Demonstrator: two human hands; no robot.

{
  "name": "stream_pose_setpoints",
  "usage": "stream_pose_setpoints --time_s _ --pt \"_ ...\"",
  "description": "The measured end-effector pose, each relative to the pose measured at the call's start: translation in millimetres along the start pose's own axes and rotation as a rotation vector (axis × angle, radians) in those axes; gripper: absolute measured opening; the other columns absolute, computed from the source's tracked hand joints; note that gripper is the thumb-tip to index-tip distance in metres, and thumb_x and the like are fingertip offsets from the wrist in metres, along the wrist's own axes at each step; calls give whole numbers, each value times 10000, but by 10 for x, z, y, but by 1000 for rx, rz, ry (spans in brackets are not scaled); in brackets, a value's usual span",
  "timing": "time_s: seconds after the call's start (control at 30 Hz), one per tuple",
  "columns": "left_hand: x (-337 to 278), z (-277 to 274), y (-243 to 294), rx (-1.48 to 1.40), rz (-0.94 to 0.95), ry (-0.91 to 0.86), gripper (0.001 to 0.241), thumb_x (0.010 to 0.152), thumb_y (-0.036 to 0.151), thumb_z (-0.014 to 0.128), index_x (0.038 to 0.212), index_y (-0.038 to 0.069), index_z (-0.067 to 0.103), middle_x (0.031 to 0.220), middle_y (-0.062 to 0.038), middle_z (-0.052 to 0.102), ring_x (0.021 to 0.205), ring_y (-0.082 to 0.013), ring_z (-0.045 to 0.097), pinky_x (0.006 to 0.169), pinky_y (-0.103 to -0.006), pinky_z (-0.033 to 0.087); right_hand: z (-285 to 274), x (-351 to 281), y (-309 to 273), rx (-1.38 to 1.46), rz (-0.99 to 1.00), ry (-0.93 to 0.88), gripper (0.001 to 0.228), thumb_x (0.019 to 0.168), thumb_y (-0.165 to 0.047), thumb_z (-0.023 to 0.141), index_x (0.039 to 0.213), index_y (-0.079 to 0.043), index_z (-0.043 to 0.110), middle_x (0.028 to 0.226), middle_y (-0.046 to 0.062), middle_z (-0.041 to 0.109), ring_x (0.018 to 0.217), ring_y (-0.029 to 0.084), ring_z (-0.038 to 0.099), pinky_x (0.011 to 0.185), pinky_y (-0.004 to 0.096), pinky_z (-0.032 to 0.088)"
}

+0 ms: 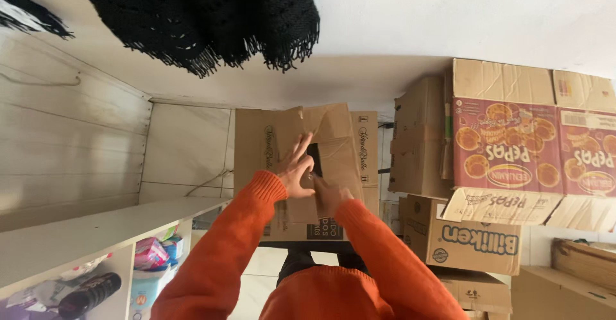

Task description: The person folds multiple cardboard boxes by hand, flattening the flaps and stacking them on the floor.

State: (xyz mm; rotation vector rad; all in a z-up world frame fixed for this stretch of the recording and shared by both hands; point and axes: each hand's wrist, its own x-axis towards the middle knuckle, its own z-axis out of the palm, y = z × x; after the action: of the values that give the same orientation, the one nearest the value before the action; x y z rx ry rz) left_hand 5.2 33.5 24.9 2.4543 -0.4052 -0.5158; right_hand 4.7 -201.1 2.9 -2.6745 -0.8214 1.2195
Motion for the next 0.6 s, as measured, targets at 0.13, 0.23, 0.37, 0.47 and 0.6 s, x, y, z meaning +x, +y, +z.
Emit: stream_pose_setpoints --time_s 0.13,0.23,0.37,0.47,0.6 --pt "-123 -236 -6 35 5 -47 871 805 637 1158 1241 238 518 2145 -160 -189 1922 -635 17 1451 -755 553 44 112 -124 -38 81 -55 1138 1156 -316 751 2028 -528 51 1900 -1 600 1517 345 843 1254 537 687" --pt "-62 -114 -222 62 51 -34 984 705 780 1157 1233 261 509 2154 -179 -173 1923 -661 9 1487 -816 447 -75 -34 -302 -174 67 20 1026 1198 -248 746 2037 -476 201 1781 2 596 1291 258 884 1055 378 703" --pt "-139 13 -288 21 83 0 1001 688 894 1069 1203 253 499 2150 -209 -135 1909 -687 8 1491 -838 433 -734 -665 -798 -287 -39 19 919 1234 -296 735 2037 -254 290 1868 69 535 1618 217 723 1279 336 599" --pt "-114 177 -492 30 99 67 1111 609 1168 865 1162 269 518 2159 -166 -67 1909 -684 49 1487 -829 443 -539 -254 -616 -80 68 -37 654 1268 -245 694 1905 -220 548 1805 93 630 1635 279 708 1356 380 540" --pt "45 501 -834 106 68 226 1034 648 1131 905 1072 242 592 2154 -96 104 1921 -683 54 1457 -850 466 676 768 288 256 26 30 577 1092 -371 810 1661 -461 781 1572 -109 789 1436 182 832 1201 397 638"
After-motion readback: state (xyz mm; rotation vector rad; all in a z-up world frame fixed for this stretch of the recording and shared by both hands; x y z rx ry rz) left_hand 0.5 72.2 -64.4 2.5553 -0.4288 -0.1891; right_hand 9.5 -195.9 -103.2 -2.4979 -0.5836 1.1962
